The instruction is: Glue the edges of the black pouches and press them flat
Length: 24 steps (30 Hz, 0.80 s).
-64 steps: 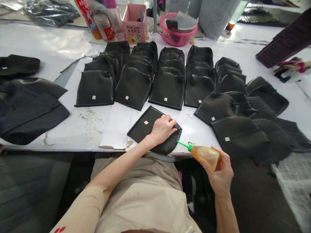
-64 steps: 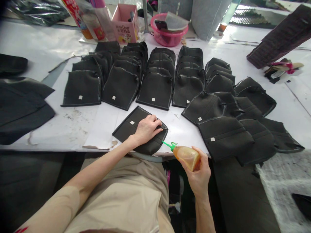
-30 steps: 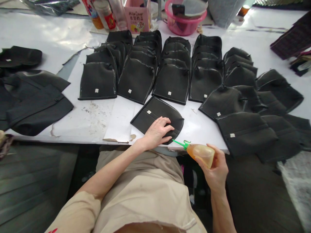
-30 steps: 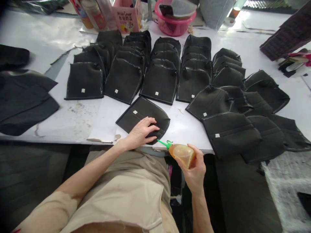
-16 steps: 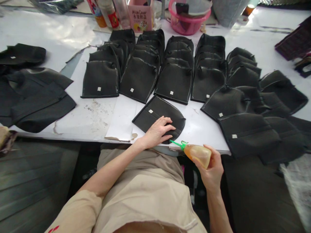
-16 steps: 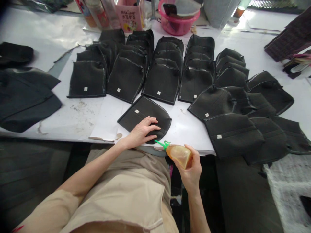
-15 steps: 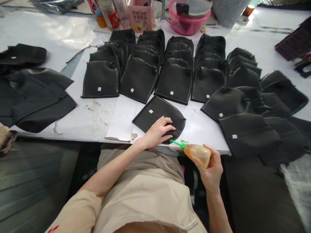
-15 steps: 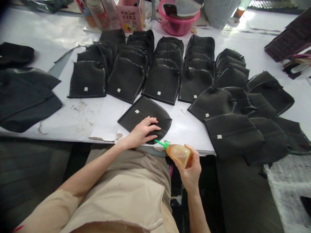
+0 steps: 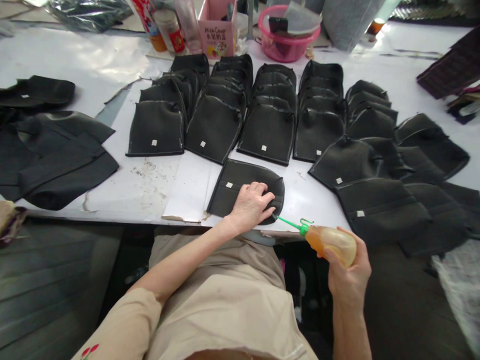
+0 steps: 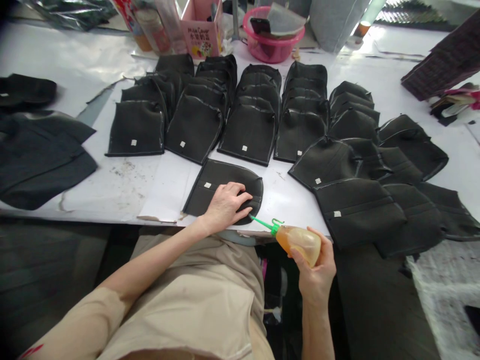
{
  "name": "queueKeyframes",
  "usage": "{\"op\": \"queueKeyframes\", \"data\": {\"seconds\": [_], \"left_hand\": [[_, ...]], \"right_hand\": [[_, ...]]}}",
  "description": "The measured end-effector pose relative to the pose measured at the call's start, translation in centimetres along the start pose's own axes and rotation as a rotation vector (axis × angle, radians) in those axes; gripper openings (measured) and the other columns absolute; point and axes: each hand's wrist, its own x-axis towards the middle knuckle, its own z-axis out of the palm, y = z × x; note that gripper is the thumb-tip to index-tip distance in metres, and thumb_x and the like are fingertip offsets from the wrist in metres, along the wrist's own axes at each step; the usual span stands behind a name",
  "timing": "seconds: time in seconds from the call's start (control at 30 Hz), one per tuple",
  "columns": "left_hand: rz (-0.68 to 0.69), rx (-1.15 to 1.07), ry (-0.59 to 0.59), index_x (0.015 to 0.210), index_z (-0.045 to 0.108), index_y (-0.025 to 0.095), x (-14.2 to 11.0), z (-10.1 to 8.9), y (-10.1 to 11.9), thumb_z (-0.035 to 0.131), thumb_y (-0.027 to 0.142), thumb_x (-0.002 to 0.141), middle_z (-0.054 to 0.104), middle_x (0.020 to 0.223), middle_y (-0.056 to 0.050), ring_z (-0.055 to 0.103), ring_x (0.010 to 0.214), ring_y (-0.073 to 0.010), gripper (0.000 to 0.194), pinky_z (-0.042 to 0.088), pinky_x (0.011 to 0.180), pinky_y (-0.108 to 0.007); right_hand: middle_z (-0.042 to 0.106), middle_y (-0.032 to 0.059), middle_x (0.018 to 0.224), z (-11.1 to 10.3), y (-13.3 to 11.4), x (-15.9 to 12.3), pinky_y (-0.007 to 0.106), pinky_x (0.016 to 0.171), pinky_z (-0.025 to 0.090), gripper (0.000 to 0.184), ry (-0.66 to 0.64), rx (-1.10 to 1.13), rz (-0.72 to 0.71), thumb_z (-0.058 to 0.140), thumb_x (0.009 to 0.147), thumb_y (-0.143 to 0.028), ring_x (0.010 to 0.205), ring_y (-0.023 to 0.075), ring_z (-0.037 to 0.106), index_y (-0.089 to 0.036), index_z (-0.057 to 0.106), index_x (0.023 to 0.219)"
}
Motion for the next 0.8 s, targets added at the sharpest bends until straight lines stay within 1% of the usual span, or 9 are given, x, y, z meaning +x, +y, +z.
{"op": "queueKeyframes", "data": {"seconds": [0.1, 0.23, 0.3, 0.37, 0.43, 0.5, 0.63, 0.7, 0.8], "left_hand": [[-0.076, 0.072, -0.025, 0.112, 0.068, 0.02, 1.3, 0.1, 1.2, 0.066, 0.043, 0.094, 0.062, 0.12, -0.013, 0.056, 0.111, -0.0301, 0.029, 0.046, 0.088, -0.043], [-0.105, 0.085, -0.016, 0.111, 0.068, 0.022, 2.2, 0.5, 1.5, 0.067, 0.046, 0.092, 0.062, 0.119, -0.011, 0.054, 0.109, -0.0294, 0.031, 0.044, 0.085, -0.041], [-0.101, 0.087, -0.011, 0.112, 0.068, 0.022, 2.2, 0.7, 1.4, 0.067, 0.047, 0.092, 0.061, 0.12, -0.011, 0.054, 0.11, -0.0292, 0.031, 0.044, 0.084, -0.041], [-0.102, 0.089, -0.012, 0.112, 0.068, 0.022, 2.1, 0.7, 1.3, 0.067, 0.047, 0.093, 0.061, 0.119, -0.01, 0.054, 0.11, -0.0291, 0.032, 0.044, 0.084, -0.041], [-0.109, 0.092, -0.017, 0.112, 0.067, 0.022, 2.0, 0.7, 1.3, 0.067, 0.048, 0.093, 0.062, 0.119, -0.01, 0.054, 0.11, -0.029, 0.032, 0.044, 0.084, -0.041], [-0.112, 0.092, -0.022, 0.112, 0.067, 0.022, 2.0, 0.6, 1.3, 0.067, 0.048, 0.093, 0.062, 0.118, -0.01, 0.054, 0.11, -0.0288, 0.032, 0.045, 0.085, -0.041], [-0.076, 0.073, -0.037, 0.114, 0.067, 0.023, 2.0, 0.3, 0.8, 0.069, 0.049, 0.092, 0.061, 0.12, -0.009, 0.055, 0.11, -0.0276, 0.034, 0.045, 0.084, -0.039], [-0.048, 0.063, -0.051, 0.117, 0.067, 0.024, 1.9, 0.2, 0.4, 0.071, 0.049, 0.09, 0.061, 0.121, -0.008, 0.055, 0.11, -0.0269, 0.036, 0.046, 0.084, -0.038], [-0.029, 0.071, -0.061, 0.119, 0.066, 0.024, 1.8, 0.3, 0.1, 0.071, 0.047, 0.09, 0.06, 0.122, -0.008, 0.054, 0.111, -0.0265, 0.037, 0.046, 0.084, -0.038]], "right_hand": [[0.066, 0.0067, 0.115, -0.3, -0.3, 0.0, 0.028, 0.059, 0.058, 0.062, 0.068, -0.026, -0.061, 0.091, 0.069, -0.037, 0.088, 0.0228, 0.067, -0.022, 0.065, 0.124], [0.067, 0.0073, 0.116, -0.2, -0.5, -0.7, 0.036, 0.078, 0.06, 0.062, 0.052, -0.127, -0.162, 0.091, 0.07, -0.036, 0.099, 0.0267, 0.068, -0.022, 0.065, 0.125], [0.066, 0.0078, 0.119, -0.1, -0.2, -1.1, 0.041, 0.088, 0.058, 0.062, 0.044, -0.17, -0.217, 0.091, 0.072, -0.037, 0.105, 0.0282, 0.067, -0.022, 0.064, 0.126], [0.066, 0.0084, 0.121, 0.2, 0.2, -1.3, 0.044, 0.095, 0.056, 0.062, 0.032, -0.216, -0.265, 0.09, 0.074, -0.037, 0.109, 0.029, 0.066, -0.022, 0.063, 0.128], [0.066, 0.009, 0.121, 0.5, 0.6, -1.3, 0.044, 0.095, 0.057, 0.062, 0.011, -0.254, -0.308, 0.089, 0.076, -0.036, 0.11, 0.029, 0.066, -0.023, 0.062, 0.129], [0.066, 0.0094, 0.12, 0.8, 0.7, -1.3, 0.042, 0.091, 0.058, 0.061, 0.008, -0.281, -0.369, 0.088, 0.078, -0.036, 0.108, 0.0281, 0.066, -0.023, 0.061, 0.13], [0.067, 0.0083, 0.111, 0.8, 0.6, -1.3, 0.037, 0.082, 0.059, 0.06, -0.014, -0.327, -0.523, 0.087, 0.08, -0.032, 0.098, 0.0254, 0.068, -0.023, 0.06, 0.133], [0.067, 0.0087, 0.109, 0.5, 0.4, -1.5, 0.038, 0.082, 0.059, 0.06, -0.054, -0.356, -0.579, 0.086, 0.081, -0.027, 0.097, 0.0255, 0.069, -0.022, 0.059, 0.134], [0.068, 0.0104, 0.113, -0.2, 0.3, -1.7, 0.042, 0.087, 0.059, 0.06, -0.085, -0.394, -0.598, 0.084, 0.082, -0.022, 0.1, 0.0268, 0.069, -0.023, 0.058, 0.136]]}}
